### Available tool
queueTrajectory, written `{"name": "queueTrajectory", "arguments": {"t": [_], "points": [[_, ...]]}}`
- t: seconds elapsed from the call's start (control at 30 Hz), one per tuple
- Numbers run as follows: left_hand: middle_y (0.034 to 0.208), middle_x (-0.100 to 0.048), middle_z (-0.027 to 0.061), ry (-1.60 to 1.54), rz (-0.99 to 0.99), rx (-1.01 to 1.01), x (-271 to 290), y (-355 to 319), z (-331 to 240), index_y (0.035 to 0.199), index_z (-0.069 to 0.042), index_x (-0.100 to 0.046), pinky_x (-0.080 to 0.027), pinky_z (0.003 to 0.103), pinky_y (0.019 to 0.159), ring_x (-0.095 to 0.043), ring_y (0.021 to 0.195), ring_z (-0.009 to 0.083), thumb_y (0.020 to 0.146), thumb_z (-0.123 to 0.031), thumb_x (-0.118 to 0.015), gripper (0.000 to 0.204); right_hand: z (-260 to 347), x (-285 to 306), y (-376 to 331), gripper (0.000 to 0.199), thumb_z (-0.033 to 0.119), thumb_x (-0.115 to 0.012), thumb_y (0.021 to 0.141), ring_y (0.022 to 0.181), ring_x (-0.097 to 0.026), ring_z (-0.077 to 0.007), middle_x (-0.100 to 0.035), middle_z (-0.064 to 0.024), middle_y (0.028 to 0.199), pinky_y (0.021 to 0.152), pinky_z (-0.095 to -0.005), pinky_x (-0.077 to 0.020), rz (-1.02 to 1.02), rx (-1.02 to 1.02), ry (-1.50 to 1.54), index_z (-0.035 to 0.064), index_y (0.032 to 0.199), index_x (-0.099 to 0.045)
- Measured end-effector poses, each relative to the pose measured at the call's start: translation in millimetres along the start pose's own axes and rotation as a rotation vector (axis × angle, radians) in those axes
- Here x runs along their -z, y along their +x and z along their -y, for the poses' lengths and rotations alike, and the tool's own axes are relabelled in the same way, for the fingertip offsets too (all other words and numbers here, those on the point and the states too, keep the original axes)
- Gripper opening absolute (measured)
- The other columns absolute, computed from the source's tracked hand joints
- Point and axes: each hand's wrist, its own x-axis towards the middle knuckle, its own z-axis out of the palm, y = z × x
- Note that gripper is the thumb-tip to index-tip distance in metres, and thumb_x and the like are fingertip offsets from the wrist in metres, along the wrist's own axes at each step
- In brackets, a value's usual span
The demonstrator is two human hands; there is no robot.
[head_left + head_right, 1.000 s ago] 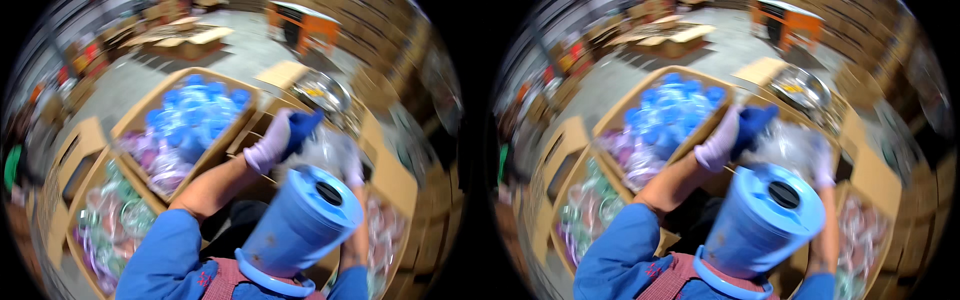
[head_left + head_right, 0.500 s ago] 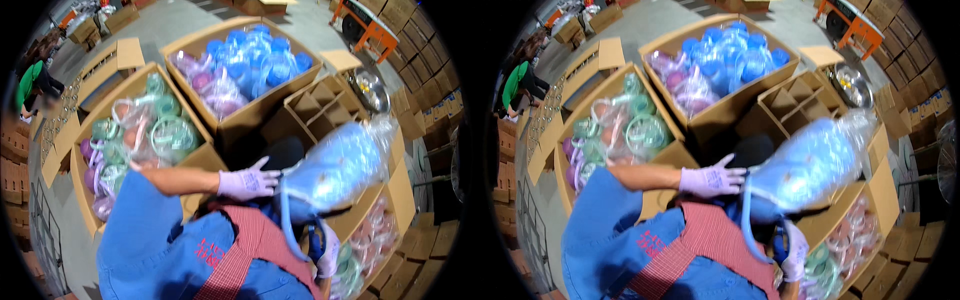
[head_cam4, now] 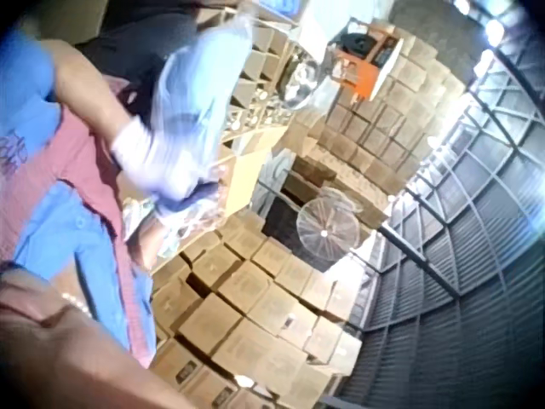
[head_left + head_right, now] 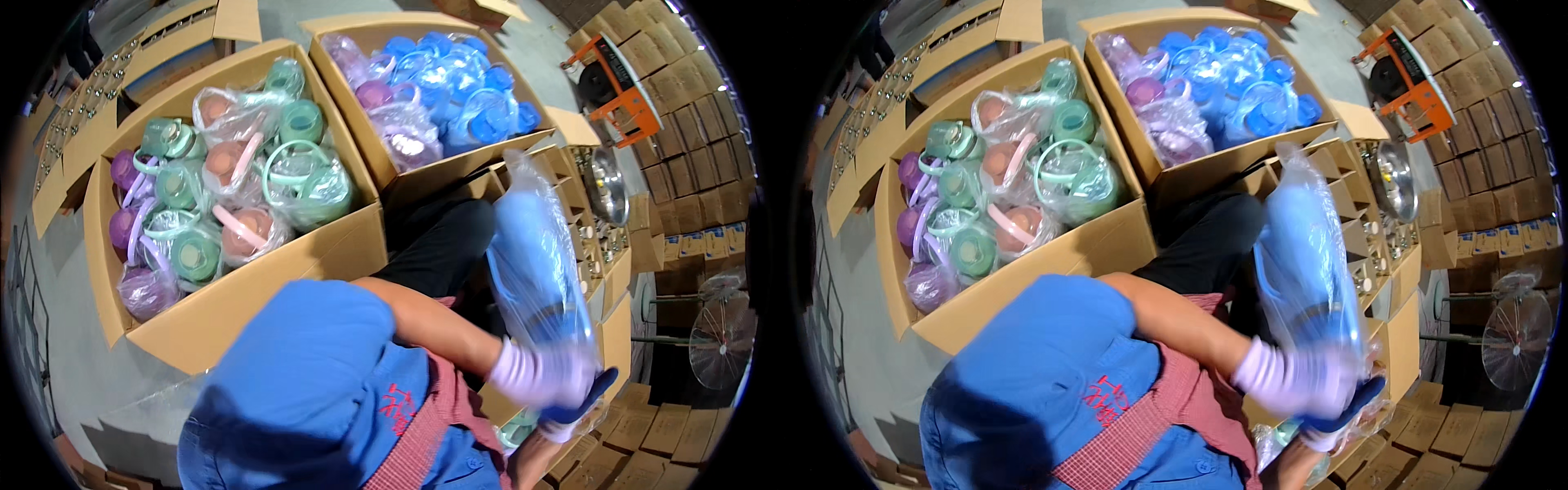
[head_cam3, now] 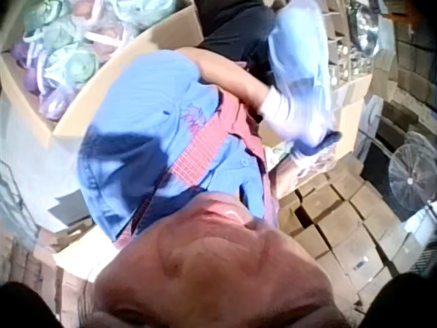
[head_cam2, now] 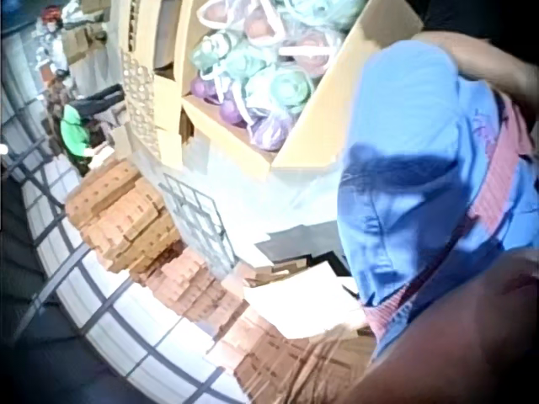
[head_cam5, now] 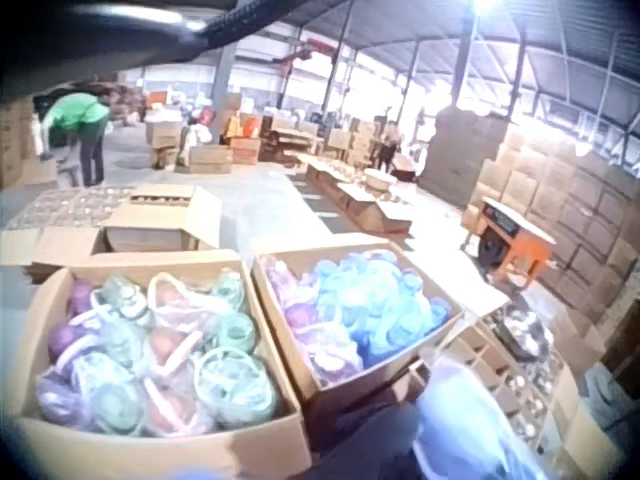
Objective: The person assembles plastic kitchenware by inserting a metal inner pot into a colored outer shell and securing the lid. They repeat this process for multiple units in pink, green, and blue, handling each item one at a time and placing the finished units into a cardboard box.
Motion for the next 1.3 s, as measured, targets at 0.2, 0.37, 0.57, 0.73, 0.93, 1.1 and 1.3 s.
{"name": "queueTrajectory", "arguments": {"t": [0.2,0.37,0.57,0.73,0.93,1.1,1.3], "points": [[0.131,-0.052,0.021,0.925,-0.292,0.304,158.1,-189.9,121.8,0.138,-0.004,-0.044,-0.032,0.049,0.109,-0.045,0.126,0.0381,0.094,-0.027,-0.048,0.05,-13.9,78.0,9.5,0.052,0.021,-0.045,0.1,0.13,-0.047,-0.0274,-0.049,-0.0157,0.143,0.111,-0.0419,-0.0347,-0.041,-0.142,-0.273,-0.0007,0.147,-0.039],[0.11,-0.06,0.025,1.291,-0.365,1.121,187.0,-354.0,207.6,0.127,0.0,-0.05,-0.039,0.053,0.096,-0.057,0.102,0.0418,0.083,-0.035,-0.07,0.06,-47.2,90.0,46.1,0.046,0.022,-0.046,0.102,0.123,-0.053,-0.0246,-0.053,-0.0096,0.139,0.105,-0.0393,-0.0415,-0.122,-0.478,0.125,0.0047,0.144,-0.045],[0.122,-0.055,0.0203,0.931,-0.676,1.072,100.6,-268.2,171.3,0.138,-0.006,-0.044,-0.042,0.048,0.097,-0.052,0.113,0.0391,0.069,-0.046,-0.082,0.089,-64.7,94.0,49.1,0.05,0.015,-0.054,0.095,0.127,-0.05,-0.0256,-0.05,-0.0141,0.141,0.108,-0.0392,-0.0395,0.22,-0.032,-0.415,0.001,0.143,-0.045],[0.107,-0.067,0.0251,0.728,-0.592,1.295,164.5,-320.1,193.0,0.123,-0.005,-0.059,-0.05,0.048,0.088,-0.064,0.102,0.0421,0.081,-0.024,-0.071,0.048,-40.3,67.2,51.0,0.031,0.02,-0.057,0.096,0.095,-0.062,-0.0175,-0.065,-0.0113,0.108,0.083,-0.0337,-0.0499,0.117,-0.461,0.181,-0.0038,0.116,-0.06],[0.084,-0.068,0.0076,0.74,-1.04,1.25,310.6,-309.7,24.3,0.105,-0.003,-0.069,-0.051,0.032,0.07,-0.063,0.075,0.0175,0.096,-0.018,-0.047,0.028,40.4,81.7,32.8,0.017,0.008,-0.057,0.091,0.074,-0.062,-0.02,-0.067,-0.0124,0.084,0.067,-0.0324,-0.049,-0.243,-0.289,-0.133,-0.0054,0.097,-0.066],[0.082,-0.064,0.0045,0.182,-1.423,0.981,410.9,-435.2,-78.7,0.104,-0.011,-0.066,-0.052,0.031,0.058,-0.063,0.066,0.017,0.085,-0.024,-0.067,0.023,38.6,107.5,19.6,0.018,0.014,-0.06,0.091,0.076,-0.061,-0.0196,-0.065,-0.0093,0.085,0.067,-0.0333,-0.0488,-0.217,-0.089,0.115,-0.0016,0.1,-0.064],[0.109,-0.063,0.0086,-0.062,-1.784,0.997,375.5,-536.7,-30.7,0.123,-0.012,-0.06,-0.055,0.039,0.065,-0.064,0.083,0.0235,0.09,-0.025,-0.06,0.035,29.9,30.3,28.7,0.025,0.018,-0.058,0.095,0.082,-0.062,-0.015,-0.066,-0.0101,0.09,0.071,-0.0315,-0.0493,0.056,0.01,-0.062,-0.0037,0.108,-0.062]]}}
